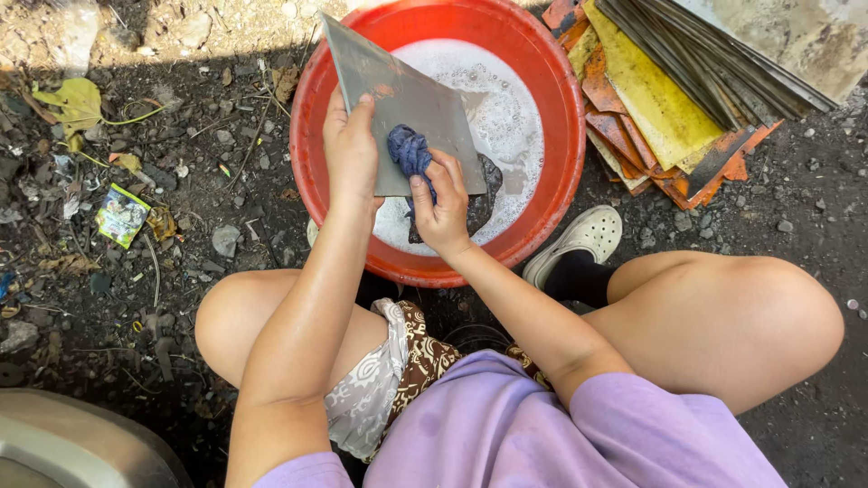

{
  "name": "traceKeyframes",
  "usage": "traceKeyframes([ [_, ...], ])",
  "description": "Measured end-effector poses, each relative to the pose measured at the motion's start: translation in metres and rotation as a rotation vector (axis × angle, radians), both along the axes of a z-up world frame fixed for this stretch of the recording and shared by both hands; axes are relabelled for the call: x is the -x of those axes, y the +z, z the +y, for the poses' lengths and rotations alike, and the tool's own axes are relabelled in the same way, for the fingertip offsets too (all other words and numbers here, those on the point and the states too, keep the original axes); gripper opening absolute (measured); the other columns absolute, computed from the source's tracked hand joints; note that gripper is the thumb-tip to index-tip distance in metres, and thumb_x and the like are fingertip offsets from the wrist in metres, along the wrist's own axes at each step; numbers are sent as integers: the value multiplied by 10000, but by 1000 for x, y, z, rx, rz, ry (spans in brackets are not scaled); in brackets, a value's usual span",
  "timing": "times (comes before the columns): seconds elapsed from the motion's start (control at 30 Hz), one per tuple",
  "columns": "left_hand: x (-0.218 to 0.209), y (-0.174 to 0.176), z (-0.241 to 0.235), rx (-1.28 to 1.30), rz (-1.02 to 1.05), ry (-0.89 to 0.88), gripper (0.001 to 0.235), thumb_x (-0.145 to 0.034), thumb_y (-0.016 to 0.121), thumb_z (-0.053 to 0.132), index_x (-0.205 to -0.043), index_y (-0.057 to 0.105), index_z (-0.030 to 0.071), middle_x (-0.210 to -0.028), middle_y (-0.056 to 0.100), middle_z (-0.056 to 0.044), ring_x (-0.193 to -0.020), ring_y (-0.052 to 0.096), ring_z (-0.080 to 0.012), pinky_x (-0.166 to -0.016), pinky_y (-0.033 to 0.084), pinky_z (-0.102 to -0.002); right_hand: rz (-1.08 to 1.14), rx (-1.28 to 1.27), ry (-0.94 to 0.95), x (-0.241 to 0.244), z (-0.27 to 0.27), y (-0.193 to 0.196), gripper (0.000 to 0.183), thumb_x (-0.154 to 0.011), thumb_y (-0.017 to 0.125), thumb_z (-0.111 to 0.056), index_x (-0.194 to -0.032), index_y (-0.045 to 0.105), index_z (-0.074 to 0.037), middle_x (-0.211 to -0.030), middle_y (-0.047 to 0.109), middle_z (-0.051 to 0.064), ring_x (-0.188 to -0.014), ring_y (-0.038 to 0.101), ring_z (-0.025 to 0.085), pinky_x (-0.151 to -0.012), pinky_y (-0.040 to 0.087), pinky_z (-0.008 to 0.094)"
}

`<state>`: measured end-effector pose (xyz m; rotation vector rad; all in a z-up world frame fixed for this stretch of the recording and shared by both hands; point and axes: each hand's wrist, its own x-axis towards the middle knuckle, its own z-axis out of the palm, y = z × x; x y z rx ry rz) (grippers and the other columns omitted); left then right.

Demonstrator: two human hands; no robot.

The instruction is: The person sits on the ground and scrubs rectangular metal sheets with a blue cloth using soapy water from a red basin. They repeatedly dip the cloth, wipe both sides of each sheet, and place cleaned sheets onto a nearby stack.

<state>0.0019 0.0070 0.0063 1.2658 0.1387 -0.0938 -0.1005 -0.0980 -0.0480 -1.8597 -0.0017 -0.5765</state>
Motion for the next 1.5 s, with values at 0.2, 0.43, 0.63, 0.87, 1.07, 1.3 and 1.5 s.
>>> traceKeyframes([
  [0.2, 1, 9, -7, -67, -3, 20, 279, -1074, 507, 184, -1278, 616, 30, -1131, 701, -59, -1035, 641, -135, -940, 502, -312, 23, -27, -4, 2, 9, 34, 213, -1055, 599, -90, -1255, 615, -19, -1319, 604, 182, -1179, 629, 348, -1033, 511, 394],
  [0.43, 2, -5, -4, 96, 39, 99, 276, -1110, 478, 187, -1259, 603, -9, -1095, 698, -87, -951, 658, -169, -856, 551, -359, -76, -2, 45, 15, 11, 22, 236, -1047, 600, -50, -1283, 609, -34, -1332, 613, 193, -1228, 616, 377, -1075, 511, 417],
  [0.63, -7, -16, 19, 5, 107, 164, 342, -1093, 475, 126, -1383, 585, -20, -1215, 719, -129, -1030, 693, -196, -916, 561, -348, 107, 203, -51, 19, -25, -76, 256, -977, 594, 44, -1222, 638, -13, -1299, 647, 185, -1237, 605, 388, -1064, 515, 444],
  [0.87, -4, -14, 38, -113, 15, 58, 607, -940, 538, -92, -1525, 429, 28, -1366, 651, -122, -1172, 664, -197, -1040, 521, -330, 308, 526, -55, 30, -99, -159, 353, -790, 563, 138, -1089, 691, 2, -1235, 651, 225, -1134, 584, 419, -1012, 486, 473],
  [1.07, 1, -17, 45, -77, 101, -8, 593, -913, 573, -134, -1489, 494, -19, -1368, 661, -142, -1190, 669, -206, -1043, 523, -331, 374, 524, 102, -17, -155, -196, 226, -920, 569, 64, -1097, 687, -12, -1110, 671, 177, -1085, 614, 364, -987, 512, 479],
  [1.3, 19, -2, 76, 63, 187, 112, 552, -901, 549, -138, -1443, 512, -41, -1301, 667, -154, -1140, 670, -218, -1018, 530, -358, 275, 559, -59, -101, -190, -193, 193, -947, 602, 38, -1125, 664, -2, -1157, 653, 216, -1067, 576, 415, -918, 473, 510],
  [1.5, 24, 10, 76, -1, 183, 120, 590, -905, 551, -130, -1481, 484, -21, -1337, 665, -119, -1189, 652, -178, -1063, 497, -325, 355, 710, 112, -96, -209, -235, 266, -933, 640, -37, -1197, 640, -60, -1394, 585, 226, -1241, 523, 475, -1065, 417, 513],
])
